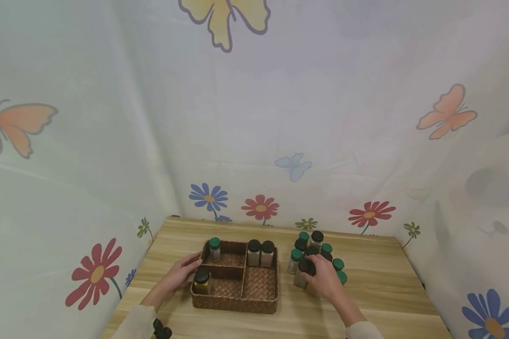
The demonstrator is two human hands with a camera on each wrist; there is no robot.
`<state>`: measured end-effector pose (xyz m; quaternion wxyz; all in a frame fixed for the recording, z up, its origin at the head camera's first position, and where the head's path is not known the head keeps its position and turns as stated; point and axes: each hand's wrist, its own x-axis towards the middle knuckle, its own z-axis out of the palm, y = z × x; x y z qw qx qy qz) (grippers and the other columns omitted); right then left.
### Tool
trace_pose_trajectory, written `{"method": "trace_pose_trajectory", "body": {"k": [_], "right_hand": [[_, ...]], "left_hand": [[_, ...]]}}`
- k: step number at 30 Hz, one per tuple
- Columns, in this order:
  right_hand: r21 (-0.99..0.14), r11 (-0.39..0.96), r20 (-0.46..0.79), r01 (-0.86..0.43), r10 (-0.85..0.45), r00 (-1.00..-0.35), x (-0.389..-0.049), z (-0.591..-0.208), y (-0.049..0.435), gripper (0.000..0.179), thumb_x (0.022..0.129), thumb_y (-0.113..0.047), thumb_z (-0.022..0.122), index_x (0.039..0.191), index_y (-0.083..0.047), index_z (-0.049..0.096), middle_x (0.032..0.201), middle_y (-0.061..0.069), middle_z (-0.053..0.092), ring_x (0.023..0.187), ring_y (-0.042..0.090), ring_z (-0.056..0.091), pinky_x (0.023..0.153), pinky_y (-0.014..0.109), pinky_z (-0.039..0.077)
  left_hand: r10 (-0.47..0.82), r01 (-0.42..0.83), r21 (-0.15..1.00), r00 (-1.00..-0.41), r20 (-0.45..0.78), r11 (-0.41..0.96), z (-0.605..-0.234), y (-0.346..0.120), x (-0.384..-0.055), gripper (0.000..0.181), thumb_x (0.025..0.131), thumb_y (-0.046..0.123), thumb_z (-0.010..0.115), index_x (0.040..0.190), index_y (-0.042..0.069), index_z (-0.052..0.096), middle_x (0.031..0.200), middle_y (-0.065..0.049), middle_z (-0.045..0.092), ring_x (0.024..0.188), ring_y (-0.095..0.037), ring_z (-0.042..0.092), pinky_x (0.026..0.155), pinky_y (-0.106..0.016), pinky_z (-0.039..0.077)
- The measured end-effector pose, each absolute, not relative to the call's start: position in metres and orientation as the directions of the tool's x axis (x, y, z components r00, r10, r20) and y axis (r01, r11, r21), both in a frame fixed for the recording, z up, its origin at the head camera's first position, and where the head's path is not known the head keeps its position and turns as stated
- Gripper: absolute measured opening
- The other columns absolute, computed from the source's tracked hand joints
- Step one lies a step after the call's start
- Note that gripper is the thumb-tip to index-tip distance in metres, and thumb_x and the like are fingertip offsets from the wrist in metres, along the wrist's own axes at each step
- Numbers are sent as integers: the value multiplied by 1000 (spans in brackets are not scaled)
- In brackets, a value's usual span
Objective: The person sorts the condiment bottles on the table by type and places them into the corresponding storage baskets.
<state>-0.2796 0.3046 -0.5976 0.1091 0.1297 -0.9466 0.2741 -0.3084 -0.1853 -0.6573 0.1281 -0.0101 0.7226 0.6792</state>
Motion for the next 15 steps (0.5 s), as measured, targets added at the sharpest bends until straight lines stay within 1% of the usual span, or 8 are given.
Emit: {"method": "trace_pose_trajectory", "body": {"k": [4,8,15], "right_hand": [[-505,815,263,-285,-169,-950,-278,-598,305,48,85,-16,91,124,4,70,121,21,71,114,42,68,97,59,57],[-523,807,256,-273,-157,-954,-277,-595,307,47,85,-18,91,123,2,71,121,20,72,115,41,68,98,59,57],[-546,766,303,-339,-197,-933,-278,-577,303,44,85,-26,92,118,-3,75,113,8,75,104,28,71,89,50,60]], "left_hand": [[168,-187,979,-966,-199,81,-657,-185,-308,61,110,33,61,161,4,43,161,-27,44,145,-48,46,104,-61,53],[166,-187,979,-966,-199,87,-658,-183,-309,60,111,32,59,161,3,42,160,-28,44,144,-49,46,104,-62,53],[144,-203,975,-966,-214,90,-658,-184,-309,57,111,31,58,160,5,44,160,-27,46,144,-48,46,102,-62,54]]}}
